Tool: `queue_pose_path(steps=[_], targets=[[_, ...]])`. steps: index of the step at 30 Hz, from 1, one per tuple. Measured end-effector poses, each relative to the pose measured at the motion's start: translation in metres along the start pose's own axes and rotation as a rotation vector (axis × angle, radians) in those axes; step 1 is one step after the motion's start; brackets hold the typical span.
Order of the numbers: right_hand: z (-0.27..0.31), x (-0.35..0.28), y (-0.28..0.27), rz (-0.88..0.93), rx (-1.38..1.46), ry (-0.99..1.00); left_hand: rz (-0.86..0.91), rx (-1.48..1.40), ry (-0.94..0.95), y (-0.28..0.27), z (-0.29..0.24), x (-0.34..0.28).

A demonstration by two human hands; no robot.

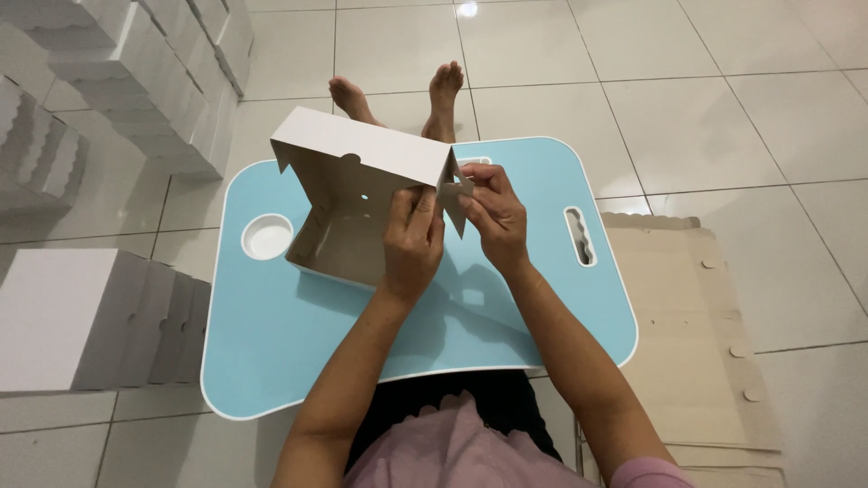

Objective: A person sits on the floor and folds a flat cardboard template into a completed box using a lap desk as a workspace.

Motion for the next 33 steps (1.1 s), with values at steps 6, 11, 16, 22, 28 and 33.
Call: queue_pose_path(steps=[6,11,16,22,28,33], targets=[[0.003,0.000,0.001,0.012,0.004,0.005,-0.024,-0.100,-0.050,-0.004,0.000,0.004],[0.008,0.001,0.003,0.028,-0.014,-0.005,-0.059,-0.147,-0.088,-0.012,-0.002,0.011],[0.008,0.003,0.002,0.033,-0.009,-0.012,-0.072,-0.184,-0.126,-0.011,0.002,0.007],[0.006,0.004,0.001,0.037,-0.035,-0.013,-0.079,-0.227,-0.182,-0.013,0.006,0.007],[0.007,0.003,0.002,0.042,-0.001,0.009,-0.080,-0.235,-0.189,-0.011,0.007,0.004],[0.006,0.005,0.002,0.064,0.006,0.005,-0.067,-0.213,-0.167,-0.011,0.007,0.004]])
Point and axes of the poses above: each hand's wrist, its own x-axis towards the middle knuckle, its own y-axis out of the palm, z = x × y, the point moved 7 cm from there along x, towards the middle knuckle, and after that the axes turned 10 degrees about y, right-handed, at the moved point
